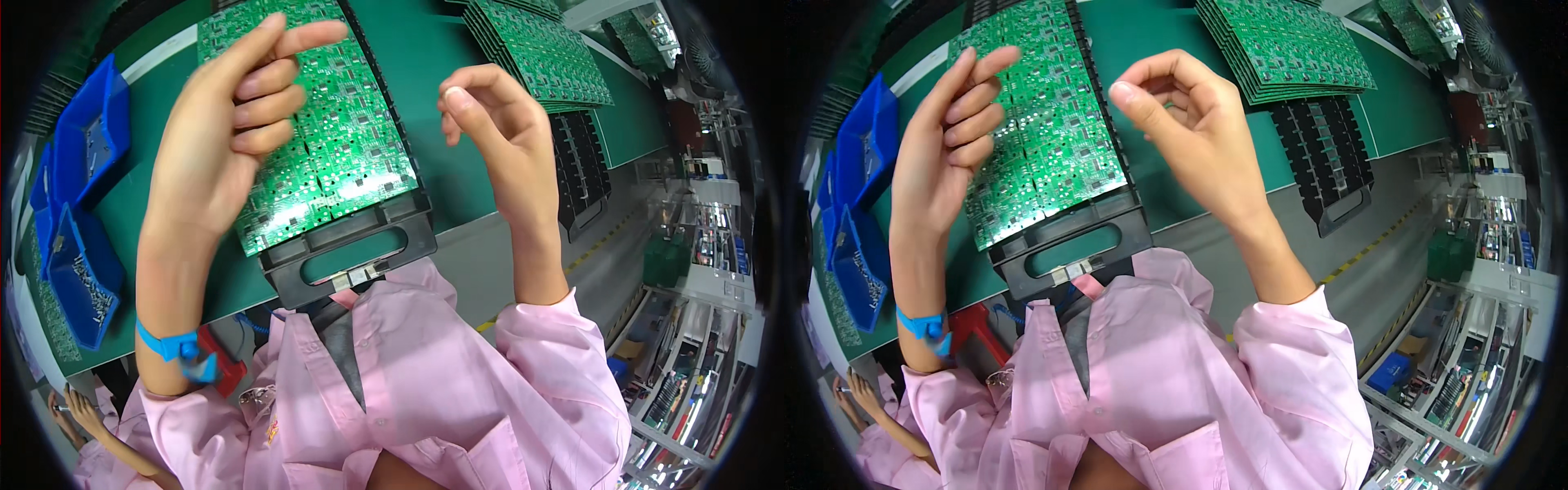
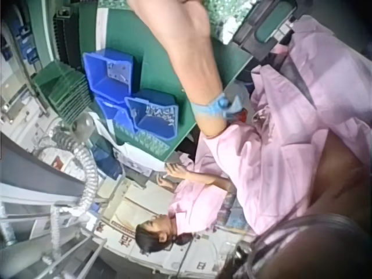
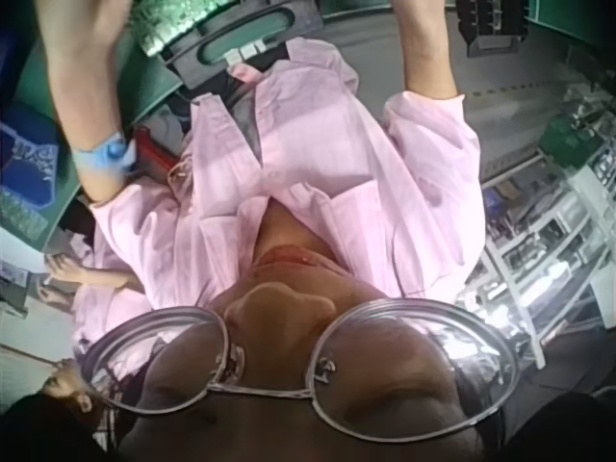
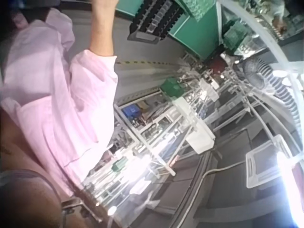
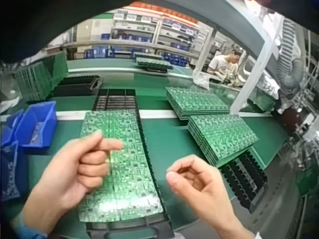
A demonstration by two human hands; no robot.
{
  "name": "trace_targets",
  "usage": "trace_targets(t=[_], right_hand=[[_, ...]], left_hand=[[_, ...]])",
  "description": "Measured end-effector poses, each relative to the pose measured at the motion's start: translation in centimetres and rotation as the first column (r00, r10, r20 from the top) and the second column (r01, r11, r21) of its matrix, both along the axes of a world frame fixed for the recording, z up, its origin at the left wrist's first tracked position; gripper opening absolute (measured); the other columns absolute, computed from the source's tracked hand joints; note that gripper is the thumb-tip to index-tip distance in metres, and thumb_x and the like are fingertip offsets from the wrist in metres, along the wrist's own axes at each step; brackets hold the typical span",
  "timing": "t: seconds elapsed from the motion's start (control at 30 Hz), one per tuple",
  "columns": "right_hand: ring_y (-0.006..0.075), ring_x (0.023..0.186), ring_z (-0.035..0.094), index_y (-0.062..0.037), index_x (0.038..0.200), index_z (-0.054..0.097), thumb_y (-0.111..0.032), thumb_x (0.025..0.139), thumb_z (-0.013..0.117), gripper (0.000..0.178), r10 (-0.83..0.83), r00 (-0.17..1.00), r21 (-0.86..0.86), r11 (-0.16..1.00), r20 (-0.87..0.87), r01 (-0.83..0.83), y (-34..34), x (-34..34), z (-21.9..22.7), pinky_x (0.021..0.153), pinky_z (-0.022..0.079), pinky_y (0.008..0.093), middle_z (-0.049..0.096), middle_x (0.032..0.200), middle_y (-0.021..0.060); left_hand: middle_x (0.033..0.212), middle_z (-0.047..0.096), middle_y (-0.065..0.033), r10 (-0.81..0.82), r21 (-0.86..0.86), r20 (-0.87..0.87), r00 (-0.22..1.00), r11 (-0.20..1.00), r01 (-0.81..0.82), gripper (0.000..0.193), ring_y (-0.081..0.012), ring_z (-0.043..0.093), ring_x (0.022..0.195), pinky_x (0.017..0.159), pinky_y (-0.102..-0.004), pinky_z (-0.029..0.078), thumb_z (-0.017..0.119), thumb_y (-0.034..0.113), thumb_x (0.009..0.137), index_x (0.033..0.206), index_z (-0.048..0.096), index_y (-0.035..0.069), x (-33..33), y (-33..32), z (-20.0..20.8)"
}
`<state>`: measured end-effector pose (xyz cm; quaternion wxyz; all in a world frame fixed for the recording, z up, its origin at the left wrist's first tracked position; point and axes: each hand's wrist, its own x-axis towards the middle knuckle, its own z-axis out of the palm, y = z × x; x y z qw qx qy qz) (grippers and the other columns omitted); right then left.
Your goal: Manually inserting and assembling small electronic components onto printed circuit boards at a factory workstation.
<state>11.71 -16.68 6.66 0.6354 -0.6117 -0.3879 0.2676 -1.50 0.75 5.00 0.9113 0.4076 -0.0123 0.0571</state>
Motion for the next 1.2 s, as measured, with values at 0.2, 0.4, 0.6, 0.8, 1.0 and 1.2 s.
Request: trace_targets(t=[0.2, 0.4, 0.6, 0.8, 1.0, 1.2], right_hand=[[0.0097, 0.064, 0.047, 0.0017, 0.086, 0.054, 0.002, 0.074, 0.057, 0.013, 0.006, 0.955, 0.148, 0.988, 0.297, -0.052, 0.5, -3.5, 2.4, 0.060, 0.039, 0.0185, 0.053, 0.078, 0.0045], [0.0114, 0.068, 0.047, 0.0000, 0.082, 0.058, 0.001, 0.070, 0.060, 0.013, -0.010, 0.808, 0.181, 0.976, 0.589, -0.120, 1.2, -3.9, 1.9, 0.063, 0.039, 0.0198, 0.052, 0.078, 0.0050], [0.0131, 0.069, 0.045, -0.0046, 0.076, 0.062, -0.004, 0.064, 0.065, 0.012, 0.003, 0.550, 0.147, 0.963, 0.835, -0.228, 1.6, -4.6, 0.9, 0.063, 0.038, 0.0216, 0.051, 0.077, 0.0041], [0.0143, 0.067, 0.043, -0.0081, 0.074, 0.064, -0.008, 0.061, 0.066, 0.014, 0.005, 0.333, 0.051, 0.986, 0.943, -0.159, 1.5, -4.9, 0.7, 0.062, 0.037, 0.0236, 0.051, 0.074, 0.0012], [0.0137, 0.066, 0.043, -0.0076, 0.077, 0.063, -0.008, 0.063, 0.065, 0.014, 0.053, 0.275, -0.030, 0.996, 0.960, -0.089, 1.9, -4.6, 1.0, 0.063, 0.037, 0.0233, 0.054, 0.075, 0.0005], [0.0121, 0.067, 0.045, -0.0029, 0.077, 0.061, -0.005, 0.069, 0.062, 0.009, 0.195, 0.813, 0.075, 0.957, 0.549, -0.280, 2.4, -3.3, 0.6, 0.065, 0.037, 0.0213, 0.057, 0.078, 0.0033]], left_hand=[[0.094, 0.049, -0.0077, 0.106, -0.768, 0.141, 0.984, 0.640, 0.041, 0.032, -0.0111, 0.046, 0.070, 0.057, -0.0194, 0.040, 0.032, 0.010, 0.090, 0.120, 0.035, -0.002, -2.2, -4.3, 0.1], [0.106, 0.048, -0.0130, 0.351, -0.824, -0.086, 0.932, 0.500, -0.264, 0.033, -0.0181, 0.049, 0.092, 0.079, -0.0266, 0.043, 0.030, 0.009, 0.090, 0.120, 0.034, -0.003, -3.1, -7.1, 1.6], [0.116, 0.044, -0.0166, 0.371, -0.761, 0.016, 0.929, 0.607, -0.229, 0.034, -0.0241, 0.044, 0.109, 0.092, -0.0327, 0.037, 0.028, 0.011, 0.090, 0.121, 0.033, -0.002, -3.1, -8.0, -0.1], [0.120, 0.042, -0.0170, 0.371, -0.765, 0.015, 0.928, 0.602, -0.228, 0.035, -0.0239, 0.043, 0.111, 0.093, -0.0328, 0.037, 0.027, 0.012, 0.090, 0.122, 0.032, -0.002, -2.3, -8.2, -0.4], [0.121, 0.041, -0.0173, 0.369, -0.824, 0.064, 0.927, 0.544, -0.159, 0.036, -0.0238, 0.041, 0.113, 0.094, -0.0337, 0.035, 0.026, 0.013, 0.091, 0.123, 0.031, -0.002, -1.6, -7.5, -1.3], [0.104, 0.050, -0.0128, 0.440, -0.716, -0.164, 0.883, 0.562, -0.414, 0.031, -0.0185, 0.051, 0.094, 0.079, -0.0274, 0.044, 0.027, 0.016, 0.092, 0.116, 0.037, 0.000, -1.0, -7.0, 0.3]])
